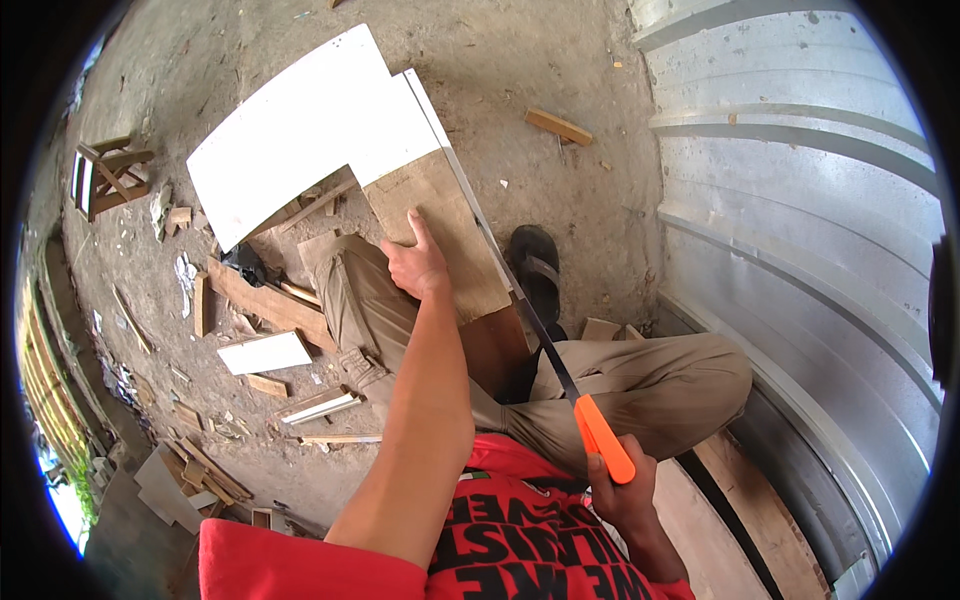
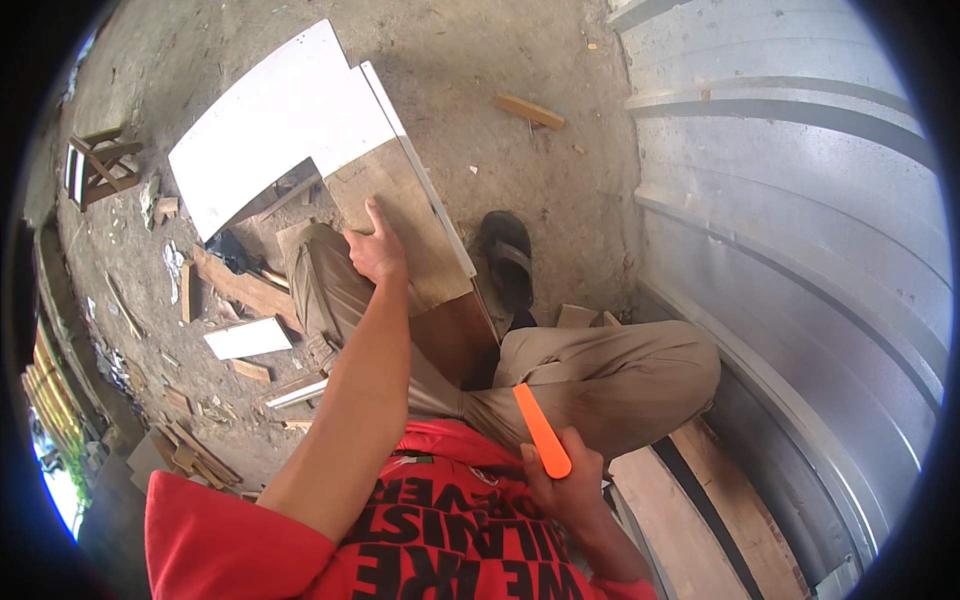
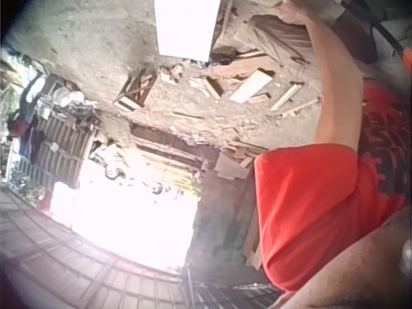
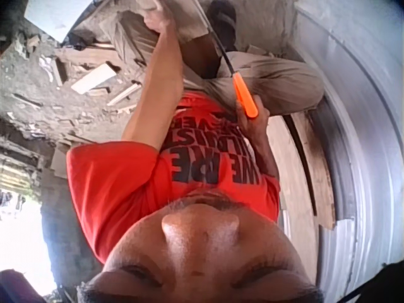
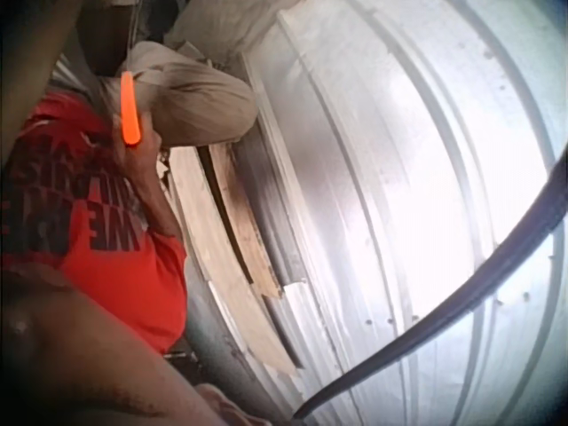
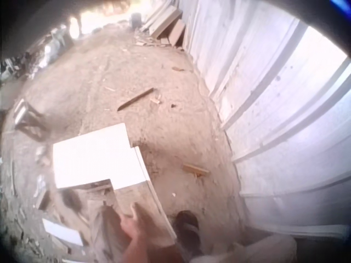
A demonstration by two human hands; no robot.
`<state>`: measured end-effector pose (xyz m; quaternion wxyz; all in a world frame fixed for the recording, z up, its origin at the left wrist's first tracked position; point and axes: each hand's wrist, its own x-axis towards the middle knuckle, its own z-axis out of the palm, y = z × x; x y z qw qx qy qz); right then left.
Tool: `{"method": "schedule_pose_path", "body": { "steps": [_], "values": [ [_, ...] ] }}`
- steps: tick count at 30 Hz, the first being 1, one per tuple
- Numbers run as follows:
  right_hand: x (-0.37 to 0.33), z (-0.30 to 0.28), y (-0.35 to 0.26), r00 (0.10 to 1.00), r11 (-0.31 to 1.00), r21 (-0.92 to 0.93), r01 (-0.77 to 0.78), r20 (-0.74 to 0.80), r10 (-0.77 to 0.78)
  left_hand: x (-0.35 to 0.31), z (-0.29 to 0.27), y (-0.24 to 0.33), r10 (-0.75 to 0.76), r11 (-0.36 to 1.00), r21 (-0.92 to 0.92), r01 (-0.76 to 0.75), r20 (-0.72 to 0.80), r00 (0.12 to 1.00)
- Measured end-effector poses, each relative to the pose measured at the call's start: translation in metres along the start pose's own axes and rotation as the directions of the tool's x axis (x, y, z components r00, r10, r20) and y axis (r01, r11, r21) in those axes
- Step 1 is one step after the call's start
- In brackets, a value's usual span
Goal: The person sits on the floor and uses a hand saw to cut a piece of white laminated board. They adjust the board, saw along a marked line, and then use a hammer to tap the cut edge.
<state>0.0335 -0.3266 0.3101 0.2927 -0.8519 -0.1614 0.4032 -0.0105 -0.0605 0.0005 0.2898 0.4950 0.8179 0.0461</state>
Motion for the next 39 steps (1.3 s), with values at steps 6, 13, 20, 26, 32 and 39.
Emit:
{"method": "schedule_pose_path", "body": {
  "steps": [6,13,20,26,32,39],
  "values": [
    [0.02,0.02,-0.002,0.999,0.998,0.03,0.047,-0.012,-0.046,-0.002,-0.004,0.0,-0.008,1.0,-0.001,0.008,-0.005,1.0],
    [0.038,0.042,0.001,0.999,0.989,0.136,0.054,-0.004,-0.054,0.0,-0.005,0.001,0.015,1.0,-0.015,-0.015,0.014,1.0],
    [0.037,0.062,0.018,0.989,0.967,0.207,0.15,-0.031,-0.146,0.006,-0.006,0.004,0.07,0.996,-0.056,-0.07,0.004,0.998],
    [0.046,0.066,0.013,0.993,0.97,0.211,0.12,-0.015,-0.119,0.024,-0.014,0.014,0.079,0.996,-0.047,-0.079,0.002,0.997],
    [0.047,0.065,0.001,0.996,0.976,0.206,0.074,0.025,-0.081,0.023,-0.012,0.016,0.07,0.997,0.015,-0.07,-0.063,0.996],
    [0.016,0.054,0.004,0.995,0.989,0.116,0.095,-0.025,-0.093,0.025,-0.007,0.016,0.051,0.999,0.008,-0.051,-0.045,0.998]
  ]
}}
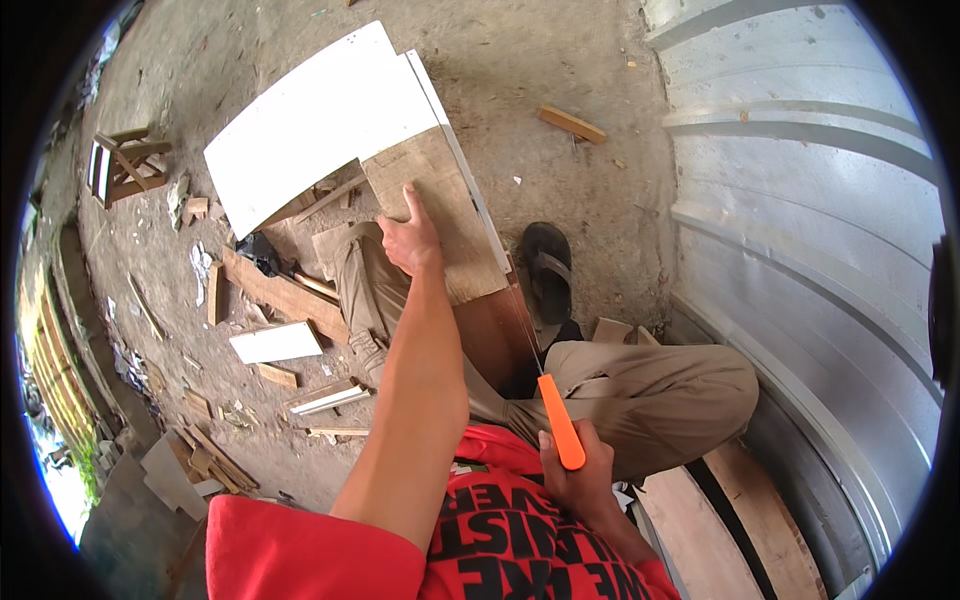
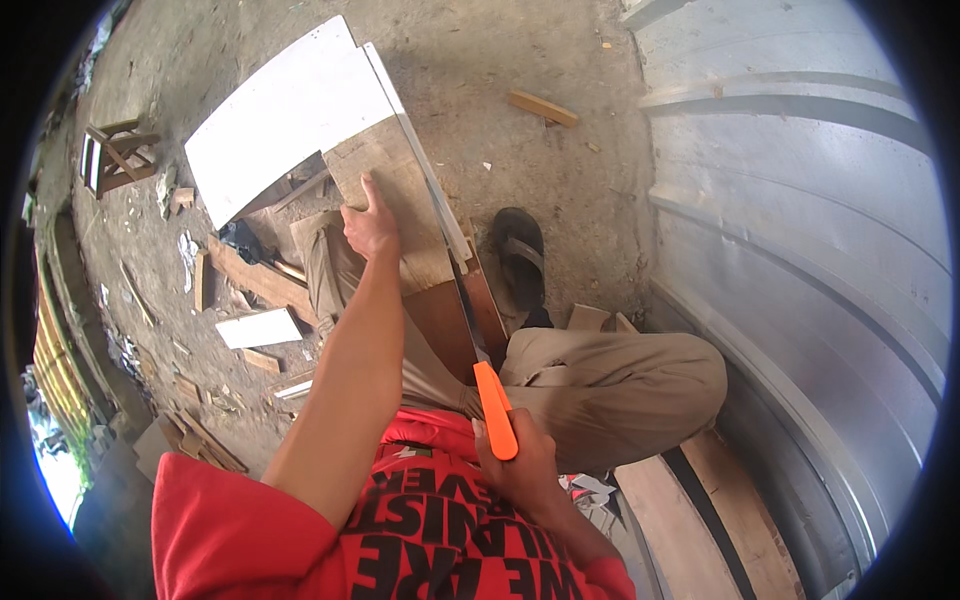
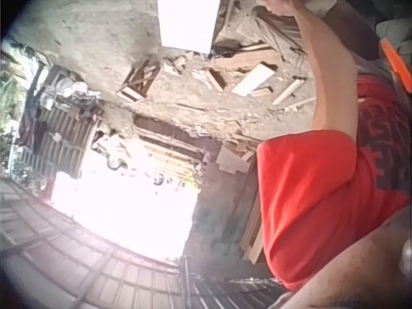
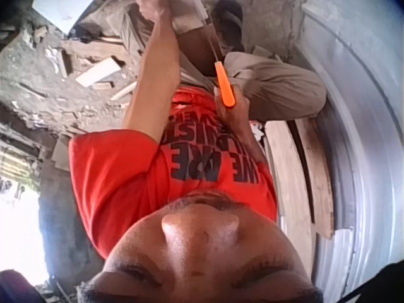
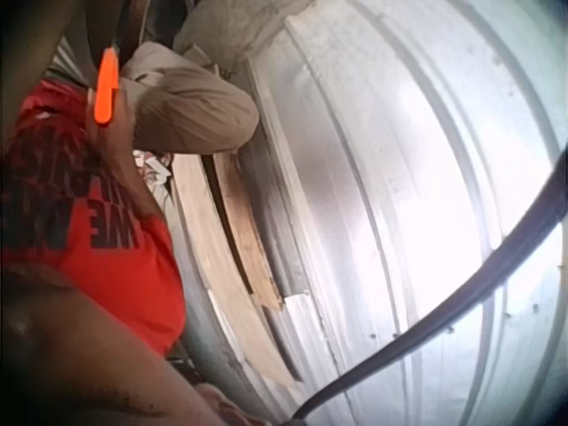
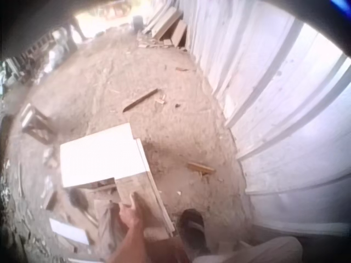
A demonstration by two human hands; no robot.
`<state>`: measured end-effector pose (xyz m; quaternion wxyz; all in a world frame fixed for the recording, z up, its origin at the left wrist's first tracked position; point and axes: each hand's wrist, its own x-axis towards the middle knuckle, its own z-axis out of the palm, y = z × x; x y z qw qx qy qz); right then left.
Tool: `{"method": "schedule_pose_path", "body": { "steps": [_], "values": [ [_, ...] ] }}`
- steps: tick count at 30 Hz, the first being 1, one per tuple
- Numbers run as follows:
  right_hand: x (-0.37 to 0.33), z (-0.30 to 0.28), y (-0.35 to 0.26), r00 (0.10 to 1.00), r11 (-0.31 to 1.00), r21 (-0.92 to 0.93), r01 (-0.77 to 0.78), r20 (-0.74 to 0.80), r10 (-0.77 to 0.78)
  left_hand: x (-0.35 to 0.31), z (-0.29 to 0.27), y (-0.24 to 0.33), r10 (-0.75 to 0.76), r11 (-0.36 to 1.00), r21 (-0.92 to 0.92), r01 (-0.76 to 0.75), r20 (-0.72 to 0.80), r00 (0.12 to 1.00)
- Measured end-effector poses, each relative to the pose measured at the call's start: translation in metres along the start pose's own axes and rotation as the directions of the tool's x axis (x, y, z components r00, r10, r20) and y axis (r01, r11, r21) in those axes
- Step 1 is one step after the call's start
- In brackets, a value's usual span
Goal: The person sits on the floor and uses a hand saw to cut a piece of white laminated board. They adjust the board, saw along a marked line, and then use a hammer to tap the cut edge.
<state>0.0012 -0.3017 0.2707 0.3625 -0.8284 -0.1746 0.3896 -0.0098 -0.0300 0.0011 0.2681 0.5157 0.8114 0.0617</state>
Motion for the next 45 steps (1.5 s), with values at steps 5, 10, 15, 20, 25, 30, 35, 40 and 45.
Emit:
{"method": "schedule_pose_path", "body": {
  "steps": [5,10,15,20,25,30,35,40,45],
  "values": [
    [0.093,0.021,-0.009,0.998,0.993,0.098,-0.066,0.001,0.066,0.003,0.002,-0.004,-0.004,0.999,0.033,0.004,-0.009,1.0],
    [0.111,0.04,0.0,1.0,0.999,0.046,-0.017,-0.006,0.018,0.004,0.007,-0.004,-0.004,0.999,0.047,0.006,-0.043,0.999],
    [0.098,0.044,-0.002,1.0,1.0,0.005,-0.023,-0.013,0.023,0.007,0.007,-0.005,-0.009,0.998,0.068,0.012,-0.04,0.999],
    [0.111,0.039,-0.003,0.999,0.998,0.059,-0.037,-0.009,0.038,0.003,0.005,0.0,-0.001,0.999,0.04,0.003,-0.048,0.999],
    [0.151,0.051,-0.001,0.996,0.997,0.019,0.081,-0.048,-0.08,0.004,0.009,-0.007,0.005,1.0,0.031,-0.002,-0.096,0.995],
    [0.191,0.12,0.035,0.948,0.968,0.007,0.25,-0.207,-0.243,0.003,0.006,0.0,-0.013,0.997,0.071,0.016,-0.045,0.999],
    [0.18,0.127,0.054,0.93,0.951,0.033,0.306,-0.222,-0.292,0.0,0.003,0.003,-0.007,1.0,0.023,0.008,-0.055,0.998],
    [0.188,0.094,0.035,0.979,0.973,0.137,0.185,-0.106,-0.172,-0.002,-0.001,0.004,-0.028,0.999,0.035,0.028,-0.004,1.0],
    [0.128,0.068,0.005,0.987,0.987,0.057,0.147,-0.071,-0.143,0.003,0.006,0.003,-0.011,0.999,0.046,0.014,-0.063,0.998]
  ]
}}
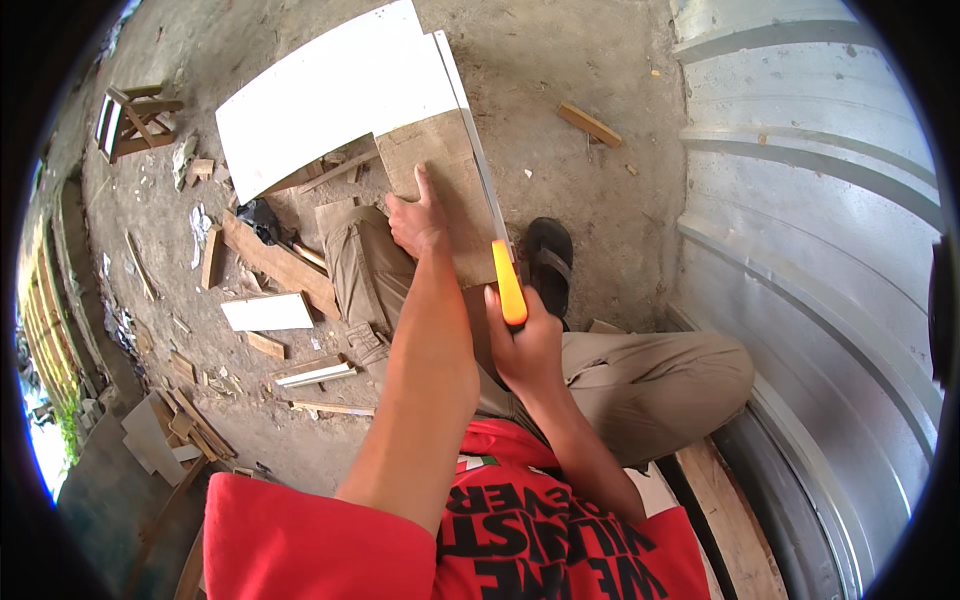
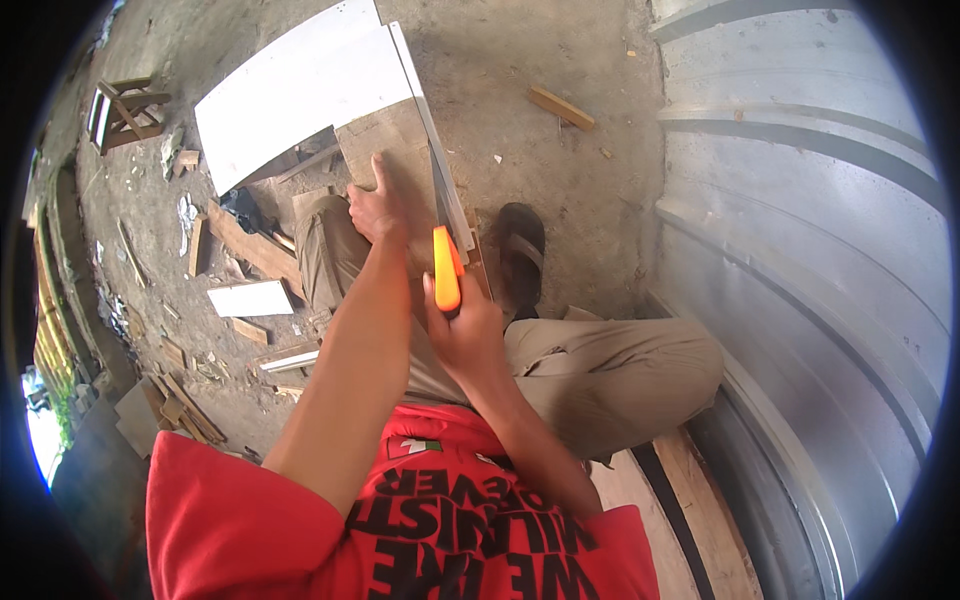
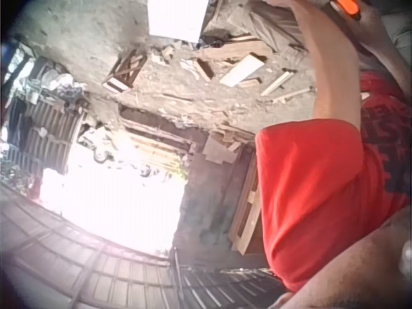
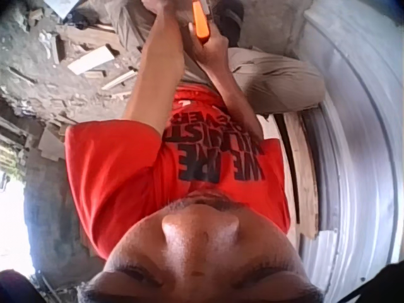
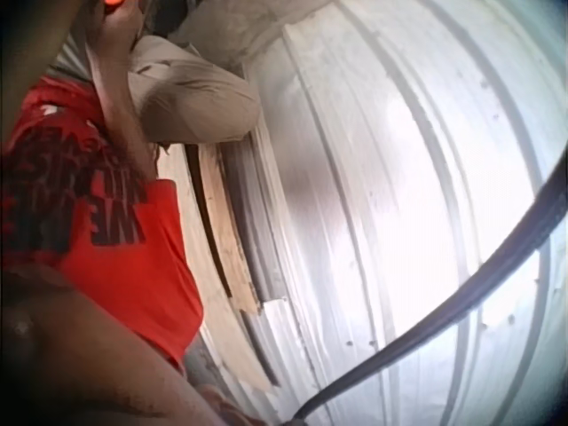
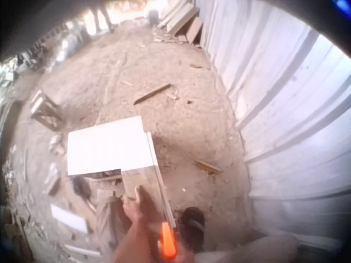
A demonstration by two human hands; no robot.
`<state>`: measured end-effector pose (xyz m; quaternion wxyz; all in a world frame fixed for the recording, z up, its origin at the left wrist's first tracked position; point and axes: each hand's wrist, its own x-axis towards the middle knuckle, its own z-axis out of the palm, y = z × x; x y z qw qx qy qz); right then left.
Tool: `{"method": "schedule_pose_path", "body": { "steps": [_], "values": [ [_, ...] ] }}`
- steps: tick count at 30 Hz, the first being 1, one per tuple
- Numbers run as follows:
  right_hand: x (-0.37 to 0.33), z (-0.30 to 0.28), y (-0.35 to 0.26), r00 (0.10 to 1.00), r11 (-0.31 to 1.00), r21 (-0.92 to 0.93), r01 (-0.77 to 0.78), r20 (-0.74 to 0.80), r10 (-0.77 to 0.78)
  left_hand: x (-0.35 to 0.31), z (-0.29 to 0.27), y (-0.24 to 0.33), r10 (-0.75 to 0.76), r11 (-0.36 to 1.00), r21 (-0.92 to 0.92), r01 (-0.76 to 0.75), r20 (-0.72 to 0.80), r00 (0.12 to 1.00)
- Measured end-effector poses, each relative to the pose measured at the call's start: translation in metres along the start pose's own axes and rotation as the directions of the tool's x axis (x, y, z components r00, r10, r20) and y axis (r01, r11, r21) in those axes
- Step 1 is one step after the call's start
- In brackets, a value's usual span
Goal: The person sits on the floor and uses a hand saw to cut a piece of white laminated board. They adjust the board, saw along a marked line, and then use a hammer to tap the cut edge.
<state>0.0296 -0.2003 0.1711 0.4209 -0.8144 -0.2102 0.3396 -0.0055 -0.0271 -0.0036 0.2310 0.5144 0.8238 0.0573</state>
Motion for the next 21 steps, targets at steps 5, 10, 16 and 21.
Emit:
{"method": "schedule_pose_path", "body": {
  "steps": [5,10,16,21],
  "values": [
    [-0.083,-0.073,-0.024,0.976,0.985,0.024,-0.17,0.146,0.164,-0.001,-0.004,-0.001,-0.001,0.999,-0.046,0.001,0.008,1.0],
    [-0.088,-0.098,-0.061,0.95,0.969,-0.052,-0.242,0.191,0.248,-0.002,-0.001,-0.003,0.023,0.999,-0.025,-0.023,0.004,1.0],
    [0.015,-0.027,-0.01,0.984,0.984,-0.005,-0.176,0.022,0.176,0.0,0.003,-0.013,0.028,0.999,-0.036,-0.029,-0.045,0.999],
    [0.063,0.052,0.031,0.994,0.997,-0.044,0.071,-0.08,-0.075,0.004,-0.01,0.008,-0.018,1.0,-0.024,0.021,0.134,0.991]
  ]
}}
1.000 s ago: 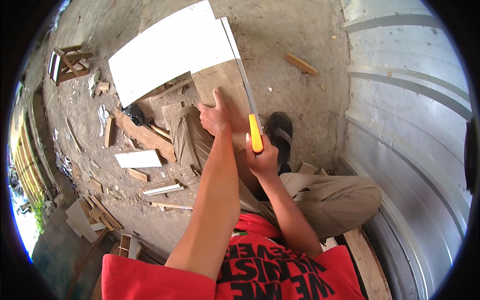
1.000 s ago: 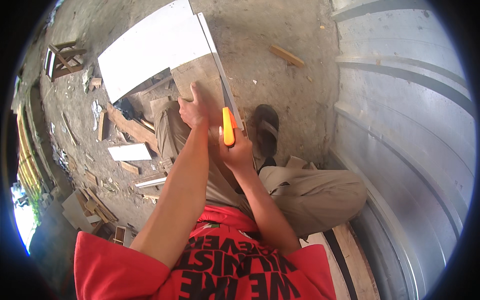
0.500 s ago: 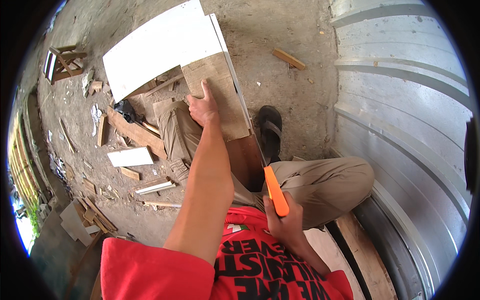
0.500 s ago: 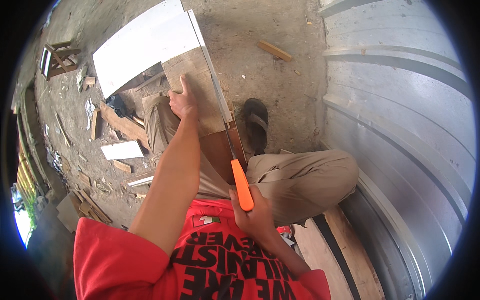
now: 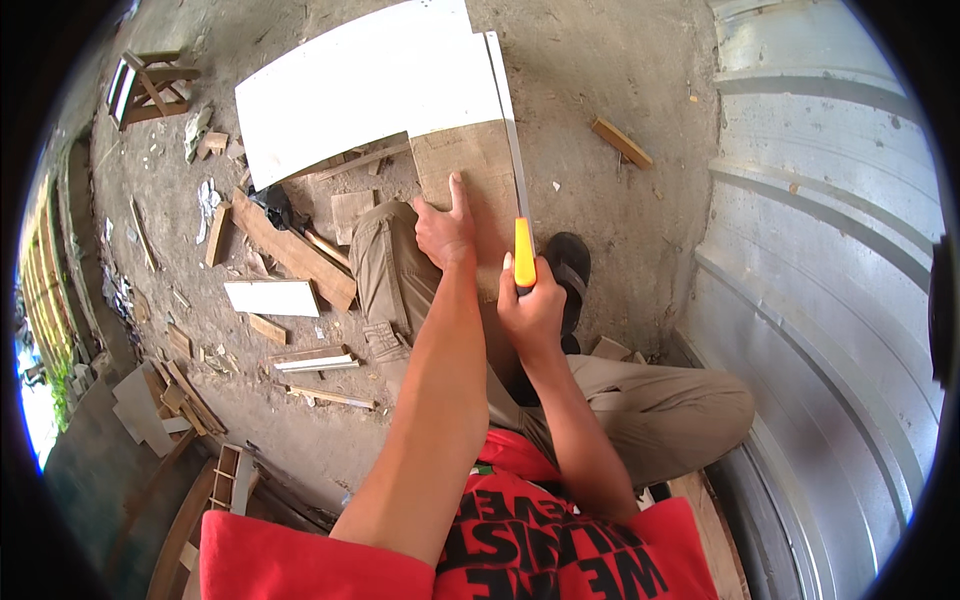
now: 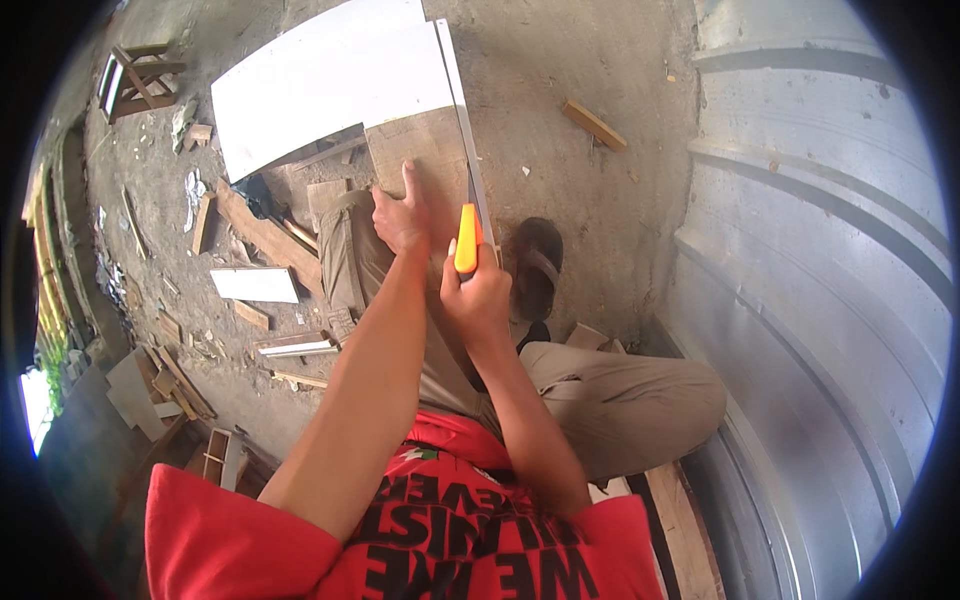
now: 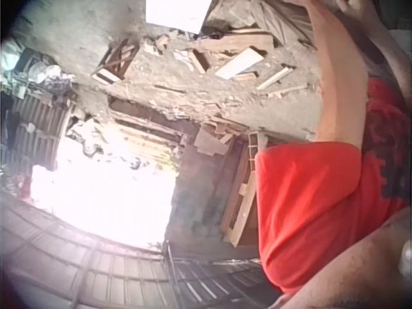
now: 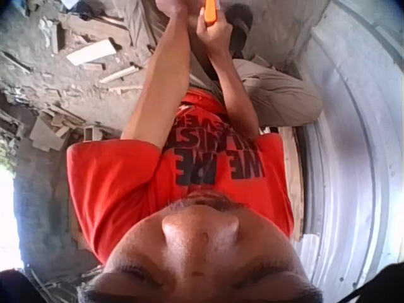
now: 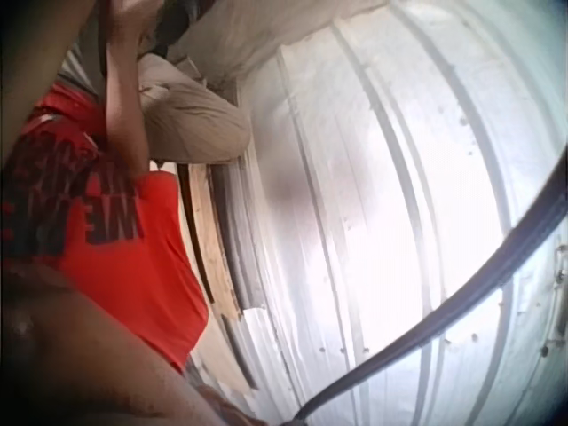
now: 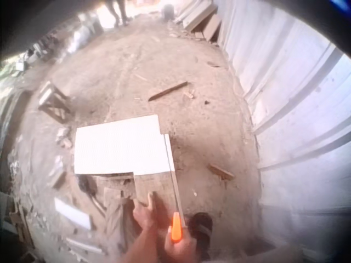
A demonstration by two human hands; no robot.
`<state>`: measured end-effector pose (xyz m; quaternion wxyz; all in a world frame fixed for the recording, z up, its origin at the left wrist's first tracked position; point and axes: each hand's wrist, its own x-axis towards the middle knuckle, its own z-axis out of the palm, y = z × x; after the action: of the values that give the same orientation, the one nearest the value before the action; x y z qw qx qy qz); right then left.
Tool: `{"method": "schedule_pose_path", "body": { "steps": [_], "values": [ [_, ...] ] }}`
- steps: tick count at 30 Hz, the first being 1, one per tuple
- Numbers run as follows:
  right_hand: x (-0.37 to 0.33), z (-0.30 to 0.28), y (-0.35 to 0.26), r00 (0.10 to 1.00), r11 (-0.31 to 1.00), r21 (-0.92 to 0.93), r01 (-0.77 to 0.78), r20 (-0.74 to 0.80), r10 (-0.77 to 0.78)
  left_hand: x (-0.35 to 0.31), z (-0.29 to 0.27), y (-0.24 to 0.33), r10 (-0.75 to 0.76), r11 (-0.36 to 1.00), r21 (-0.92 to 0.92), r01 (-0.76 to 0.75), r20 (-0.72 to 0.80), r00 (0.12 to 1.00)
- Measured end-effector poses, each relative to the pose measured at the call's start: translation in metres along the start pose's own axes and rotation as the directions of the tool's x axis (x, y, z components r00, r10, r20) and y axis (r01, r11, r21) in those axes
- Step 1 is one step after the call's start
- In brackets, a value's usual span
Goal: The person sits on the floor and uses a hand saw to cut a piece of white laminated board. They adjust the board, saw along a marked line, and then use a hammer to tap the cut edge.
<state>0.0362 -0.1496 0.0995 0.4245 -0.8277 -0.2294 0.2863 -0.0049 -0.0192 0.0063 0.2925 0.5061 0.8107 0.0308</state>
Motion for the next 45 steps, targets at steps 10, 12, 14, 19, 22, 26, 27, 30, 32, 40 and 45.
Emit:
{"method": "schedule_pose_path", "body": {
  "steps": [10,12,14,19,22,26,27,30,32,40,45],
  "values": [
    [-0.03,-0.019,0.03,0.998,0.992,0.125,0.032,0.046,-0.038,0.001,0.006,-0.01,0.002,1.0,0.031,0.001,-0.085,0.996],
    [-0.032,-0.042,-0.015,0.997,0.989,0.139,-0.057,0.062,0.049,-0.002,0.01,-0.01,0.026,0.999,0.031,-0.022,-0.119,0.993],
    [-0.061,-0.072,-0.041,0.975,0.988,-0.002,-0.156,0.157,0.155,-0.001,0.011,-0.01,0.046,0.999,0.021,-0.043,-0.138,0.989],
    [-0.134,-0.153,-0.073,0.94,0.967,-0.05,-0.251,0.225,0.255,-0.002,0.007,-0.009,0.028,0.999,0.02,-0.026,-0.12,0.992],
    [-0.137,-0.162,-0.079,0.926,0.955,-0.103,-0.277,0.236,0.294,-0.003,0.003,-0.012,0.005,1.0,0.009,-0.004,-0.101,0.995],
    [-0.07,-0.102,-0.051,0.963,0.968,0.046,-0.247,0.125,0.239,-0.004,0.0,-0.009,-0.014,1.0,-0.018,0.013,-0.028,1.0],
    [-0.043,-0.084,-0.039,0.984,0.986,0.075,-0.148,0.108,0.139,-0.003,0.002,-0.009,-0.006,1.0,-0.025,0.005,-0.03,1.0],
    [0.02,-0.049,-0.01,0.985,0.994,-0.043,-0.104,0.136,0.109,-0.004,-0.002,-0.006,-0.02,1.0,0.012,0.02,0.022,1.0],
    [0.031,-0.046,-0.011,0.979,0.988,-0.011,-0.154,0.137,0.154,-0.004,0.005,-0.011,0.015,1.0,-0.017,-0.016,-0.065,0.998],
    [0.002,-0.017,-0.01,0.991,0.993,0.011,-0.117,0.059,0.116,-0.003,0.008,-0.009,0.014,1.0,0.029,-0.011,-0.092,0.996],
    [-0.012,-0.03,-0.014,0.977,0.982,-0.019,-0.187,0.101,0.188,-0.001,0.007,-0.013,0.021,0.999,0.026,-0.019,-0.102,0.995]
  ]
}}
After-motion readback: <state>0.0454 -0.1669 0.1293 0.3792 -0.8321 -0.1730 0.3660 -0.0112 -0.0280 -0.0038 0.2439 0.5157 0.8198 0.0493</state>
